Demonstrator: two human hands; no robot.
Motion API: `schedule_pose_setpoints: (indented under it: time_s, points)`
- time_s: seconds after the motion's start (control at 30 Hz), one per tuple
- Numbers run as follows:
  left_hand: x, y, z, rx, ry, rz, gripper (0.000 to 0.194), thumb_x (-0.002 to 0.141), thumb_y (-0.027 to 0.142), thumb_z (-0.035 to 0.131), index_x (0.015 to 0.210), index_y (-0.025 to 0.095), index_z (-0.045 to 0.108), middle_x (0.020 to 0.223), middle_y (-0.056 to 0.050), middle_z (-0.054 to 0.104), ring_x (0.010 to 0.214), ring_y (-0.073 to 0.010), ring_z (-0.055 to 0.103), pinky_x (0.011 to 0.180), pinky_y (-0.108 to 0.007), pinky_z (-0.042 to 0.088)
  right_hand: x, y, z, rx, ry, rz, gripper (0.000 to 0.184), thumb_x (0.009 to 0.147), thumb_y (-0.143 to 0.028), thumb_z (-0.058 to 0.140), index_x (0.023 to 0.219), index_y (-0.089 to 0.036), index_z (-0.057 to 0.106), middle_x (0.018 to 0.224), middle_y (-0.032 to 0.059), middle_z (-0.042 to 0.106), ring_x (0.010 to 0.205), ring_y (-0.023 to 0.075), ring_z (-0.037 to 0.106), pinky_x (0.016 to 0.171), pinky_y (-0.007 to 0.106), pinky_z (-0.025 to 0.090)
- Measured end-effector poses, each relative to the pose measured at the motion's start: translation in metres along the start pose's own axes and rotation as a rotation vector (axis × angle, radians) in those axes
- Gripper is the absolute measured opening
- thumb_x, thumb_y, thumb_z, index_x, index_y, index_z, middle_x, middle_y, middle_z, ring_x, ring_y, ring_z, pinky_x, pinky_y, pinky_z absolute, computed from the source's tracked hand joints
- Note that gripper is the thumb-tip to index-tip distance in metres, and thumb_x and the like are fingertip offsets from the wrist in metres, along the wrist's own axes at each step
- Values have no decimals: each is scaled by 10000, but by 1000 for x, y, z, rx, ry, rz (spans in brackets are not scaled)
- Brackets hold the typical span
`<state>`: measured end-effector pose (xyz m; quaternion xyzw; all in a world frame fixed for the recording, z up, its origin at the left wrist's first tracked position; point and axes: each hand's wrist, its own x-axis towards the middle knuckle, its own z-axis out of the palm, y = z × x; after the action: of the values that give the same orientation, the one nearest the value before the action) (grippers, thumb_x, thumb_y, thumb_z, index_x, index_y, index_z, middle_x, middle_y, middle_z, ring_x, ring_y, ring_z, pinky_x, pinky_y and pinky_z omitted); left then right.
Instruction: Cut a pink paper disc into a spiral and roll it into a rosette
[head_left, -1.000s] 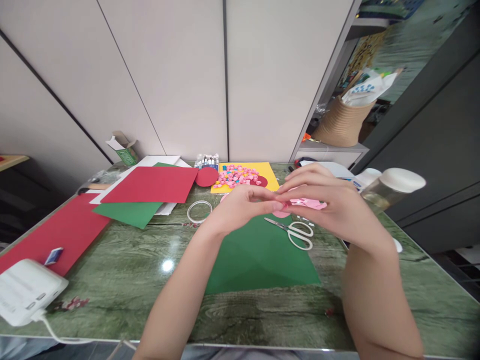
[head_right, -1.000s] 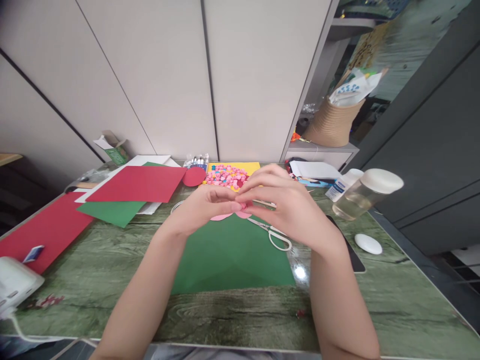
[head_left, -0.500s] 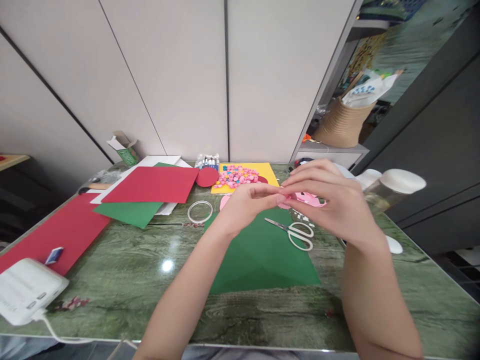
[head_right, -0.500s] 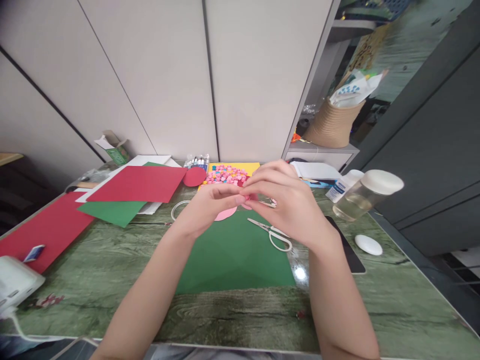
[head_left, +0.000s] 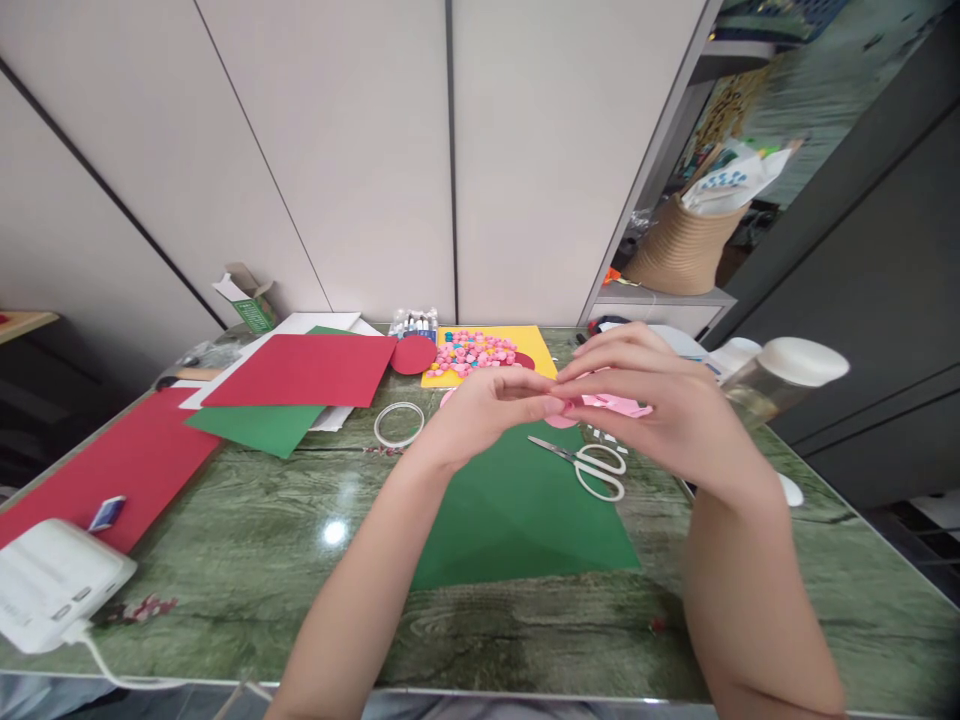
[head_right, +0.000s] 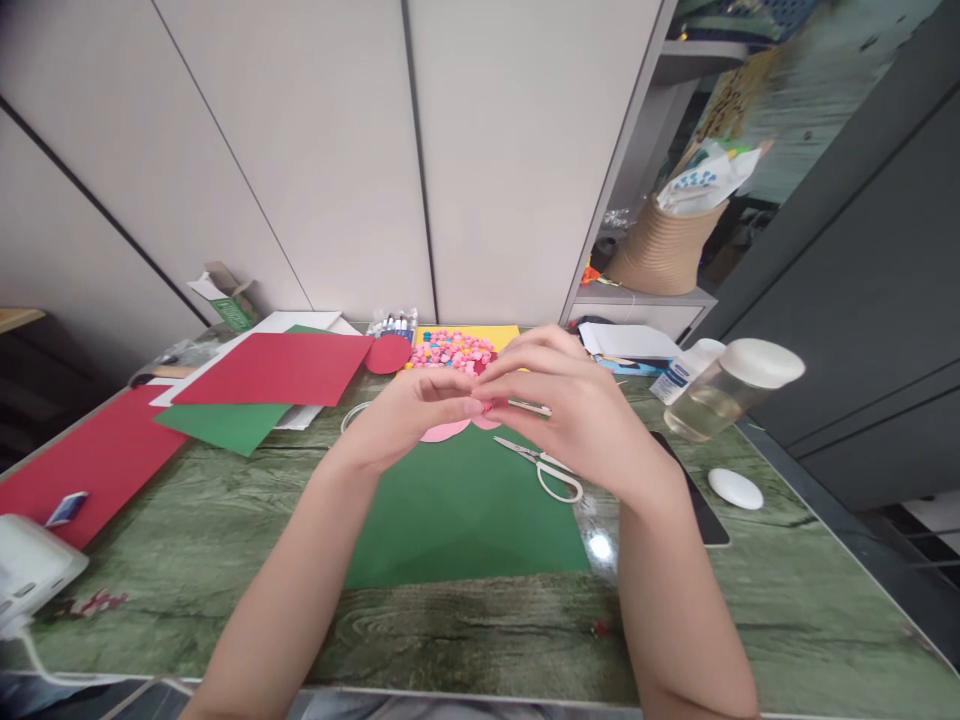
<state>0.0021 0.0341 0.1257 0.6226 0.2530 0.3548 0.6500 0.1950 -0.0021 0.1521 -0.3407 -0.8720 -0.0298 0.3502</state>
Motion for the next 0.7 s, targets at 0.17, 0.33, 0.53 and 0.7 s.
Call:
schedule_pose_setpoints:
  time_s: [0.17,0.33,0.53,0.7]
  points:
    - [-6,6,-9,266,-83,-36,130,740,303,689,798,193,727,795,-18,715,783,-138,613,801,-296,449,0,-3,0,99,-92,-21,83,818,-240,679,898,-244,699,962,23,698,981,213,566,861,386,474]
    - [-6,7,-8,283,-67,-35,129,736,304,691,798,198,729,815,-16,714,800,-142,614,817,-299,445,2,-5,2,91,-82,-29,72,817,-221,680,886,-225,699,940,28,699,960,203,570,844,367,477]
    - [1,-2,4,-76,42,26,148,740,234,690,856,151,727,836,-42,721,839,-149,649,886,-317,460,1,-1,5,-55,107,-33,94,821,-208,674,906,-248,672,928,18,705,948,214,578,850,386,483]
    - [2,-5,7,-154,60,70,154,730,257,711,850,165,735,833,-35,727,838,-149,653,892,-321,462,1,-3,4,-73,147,-10,126,818,-241,679,939,-272,659,934,16,700,954,229,592,844,408,493]
